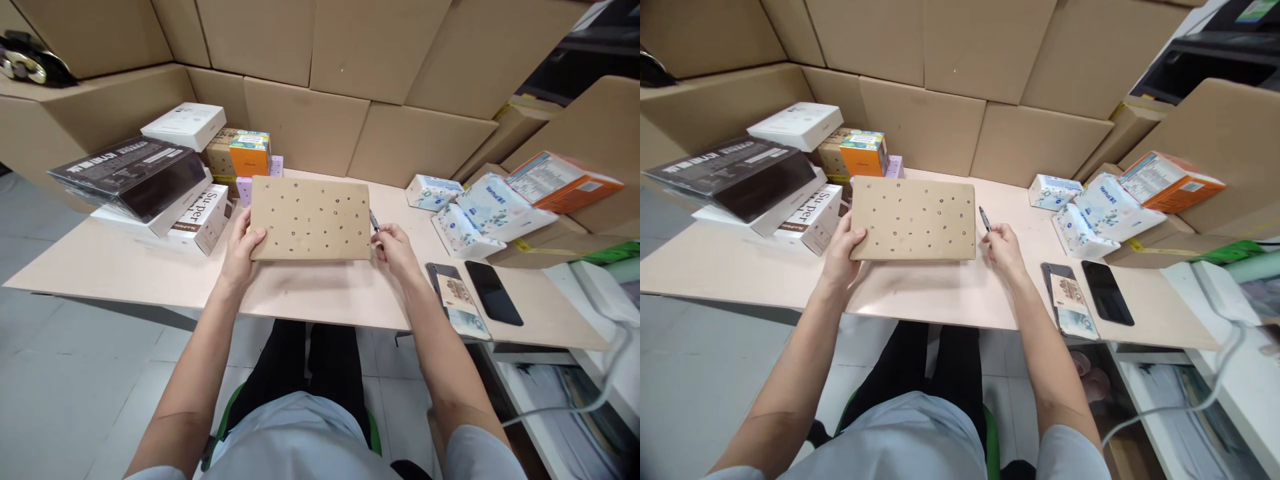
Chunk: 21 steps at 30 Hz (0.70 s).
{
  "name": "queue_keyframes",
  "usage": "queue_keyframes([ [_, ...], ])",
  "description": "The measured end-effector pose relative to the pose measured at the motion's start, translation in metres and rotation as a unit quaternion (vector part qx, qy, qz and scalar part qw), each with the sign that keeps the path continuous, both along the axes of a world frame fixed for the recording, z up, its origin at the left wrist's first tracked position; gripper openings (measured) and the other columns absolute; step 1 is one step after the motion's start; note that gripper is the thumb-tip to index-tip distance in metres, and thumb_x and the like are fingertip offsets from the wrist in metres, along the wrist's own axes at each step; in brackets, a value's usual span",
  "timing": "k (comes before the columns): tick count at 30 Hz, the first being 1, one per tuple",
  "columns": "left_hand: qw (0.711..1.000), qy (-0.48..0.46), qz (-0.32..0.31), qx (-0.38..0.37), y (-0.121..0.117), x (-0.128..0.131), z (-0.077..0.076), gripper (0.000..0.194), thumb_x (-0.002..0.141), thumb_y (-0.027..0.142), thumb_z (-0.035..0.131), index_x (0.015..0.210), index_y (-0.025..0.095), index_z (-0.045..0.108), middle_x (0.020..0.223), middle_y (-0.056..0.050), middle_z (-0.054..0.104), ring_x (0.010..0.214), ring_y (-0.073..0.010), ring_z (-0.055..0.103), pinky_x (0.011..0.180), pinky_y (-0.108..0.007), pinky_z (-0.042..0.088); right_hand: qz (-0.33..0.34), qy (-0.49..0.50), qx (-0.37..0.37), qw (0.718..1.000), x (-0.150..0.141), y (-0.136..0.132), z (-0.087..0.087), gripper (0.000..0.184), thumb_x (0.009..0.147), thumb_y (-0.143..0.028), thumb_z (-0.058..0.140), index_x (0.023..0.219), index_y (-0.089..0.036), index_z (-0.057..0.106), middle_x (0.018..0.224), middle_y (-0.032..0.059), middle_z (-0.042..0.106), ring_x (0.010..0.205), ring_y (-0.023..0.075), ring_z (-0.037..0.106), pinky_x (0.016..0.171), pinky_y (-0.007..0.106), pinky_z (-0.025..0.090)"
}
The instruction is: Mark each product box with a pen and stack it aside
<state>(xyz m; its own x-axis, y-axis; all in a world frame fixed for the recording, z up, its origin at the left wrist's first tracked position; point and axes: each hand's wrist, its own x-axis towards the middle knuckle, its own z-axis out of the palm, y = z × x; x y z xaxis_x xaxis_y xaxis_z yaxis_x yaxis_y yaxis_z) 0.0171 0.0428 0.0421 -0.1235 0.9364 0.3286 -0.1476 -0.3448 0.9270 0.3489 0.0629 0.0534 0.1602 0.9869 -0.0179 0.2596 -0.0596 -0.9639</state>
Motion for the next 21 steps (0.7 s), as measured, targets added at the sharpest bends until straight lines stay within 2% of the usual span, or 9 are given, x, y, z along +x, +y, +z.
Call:
queue_keyframes([
  [2, 1.0, 0.017, -0.019, 0.007, -0.002, 0.005, 0.0, 0.069, 0.081, 0.05, 0.076, 0.143, 0.027, 0.057, 0.155, -0.01, 0.056, 0.143, -0.0371, 0.053, 0.115, -0.051, 0.051, -0.009, 0.07, -0.017, 0.997, -0.006, -0.004, 0.001, 0.028, 0.084, -0.051, 0.057, 0.083, -0.026, 0.046, 0.067, -0.0056, 0.054, 0.04, 0.0067, 0.026, 0.039, 0.024, 0.021],
  [4, 0.997, 0.042, -0.057, 0.006, -0.005, 0.008, 0.0, 0.07, 0.084, 0.049, 0.075, 0.148, 0.029, 0.054, 0.154, -0.009, 0.057, 0.141, -0.037, 0.055, 0.112, -0.052, 0.054, -0.024, 0.145, -0.029, 0.989, -0.013, -0.01, 0.0, 0.035, 0.079, -0.056, 0.065, 0.079, -0.026, 0.048, 0.058, -0.0075, 0.049, 0.039, 0.0065, 0.027, 0.037, 0.023, 0.02],
  [7, 0.99, 0.091, -0.11, 0.01, -0.011, 0.01, 0.0, 0.069, 0.09, 0.047, 0.071, 0.153, 0.031, 0.049, 0.155, -0.009, 0.057, 0.14, -0.0363, 0.056, 0.112, -0.053, 0.053, -0.055, 0.195, -0.011, 0.979, -0.018, -0.016, -0.002, 0.033, 0.069, -0.047, 0.078, 0.078, -0.024, 0.055, 0.051, -0.0075, 0.049, 0.04, 0.0077, 0.037, 0.036, 0.022, 0.024],
  [9, 0.984, 0.128, -0.121, 0.02, -0.014, 0.009, -0.002, 0.073, 0.09, 0.047, 0.072, 0.156, 0.032, 0.045, 0.159, -0.009, 0.053, 0.143, -0.0361, 0.053, 0.115, -0.054, 0.051, -0.068, 0.205, 0.01, 0.976, -0.016, -0.018, -0.002, 0.03, 0.065, -0.041, 0.079, 0.077, -0.024, 0.057, 0.049, -0.0081, 0.05, 0.039, 0.0073, 0.037, 0.036, 0.021, 0.024],
  [11, 0.979, 0.167, -0.112, 0.03, -0.015, 0.009, -0.005, 0.078, 0.088, 0.045, 0.074, 0.158, 0.033, 0.041, 0.16, -0.01, 0.051, 0.143, -0.035, 0.052, 0.116, -0.053, 0.05, -0.06, 0.222, 0.025, 0.973, -0.013, -0.018, -0.001, 0.027, 0.062, -0.037, 0.078, 0.073, -0.024, 0.056, 0.043, -0.0103, 0.044, 0.035, 0.006, 0.031, 0.035, 0.02, 0.022],
  [13, 0.975, 0.202, -0.089, 0.033, -0.016, 0.011, -0.008, 0.077, 0.088, 0.041, 0.072, 0.158, 0.032, 0.042, 0.154, -0.01, 0.056, 0.135, -0.0319, 0.058, 0.112, -0.051, 0.052, -0.047, 0.234, 0.032, 0.971, -0.011, -0.017, 0.001, 0.026, 0.06, -0.033, 0.077, 0.069, -0.024, 0.054, 0.04, -0.0121, 0.038, 0.033, 0.0047, 0.026, 0.034, 0.02, 0.02],
  [16, 0.967, 0.251, -0.038, 0.018, -0.018, 0.013, -0.009, 0.065, 0.089, 0.033, 0.068, 0.151, 0.029, 0.051, 0.135, -0.009, 0.067, 0.108, -0.0247, 0.066, 0.097, -0.044, 0.057, -0.044, 0.235, 0.032, 0.971, -0.011, -0.017, 0.002, 0.026, 0.059, -0.032, 0.077, 0.068, -0.024, 0.053, 0.04, -0.012, 0.039, 0.033, 0.0039, 0.025, 0.034, 0.02, 0.021],
  [21, 0.958, 0.286, 0.013, -0.01, -0.022, 0.016, -0.008, 0.052, 0.083, 0.028, 0.074, 0.134, 0.026, 0.066, 0.109, -0.005, 0.069, 0.072, -0.0149, 0.056, 0.071, -0.032, 0.051, -0.035, 0.249, 0.03, 0.967, -0.014, -0.018, 0.0, 0.029, 0.069, -0.04, 0.076, 0.074, -0.026, 0.051, 0.042, -0.0128, 0.036, 0.034, 0.0048, 0.024, 0.034, 0.02, 0.021],
])
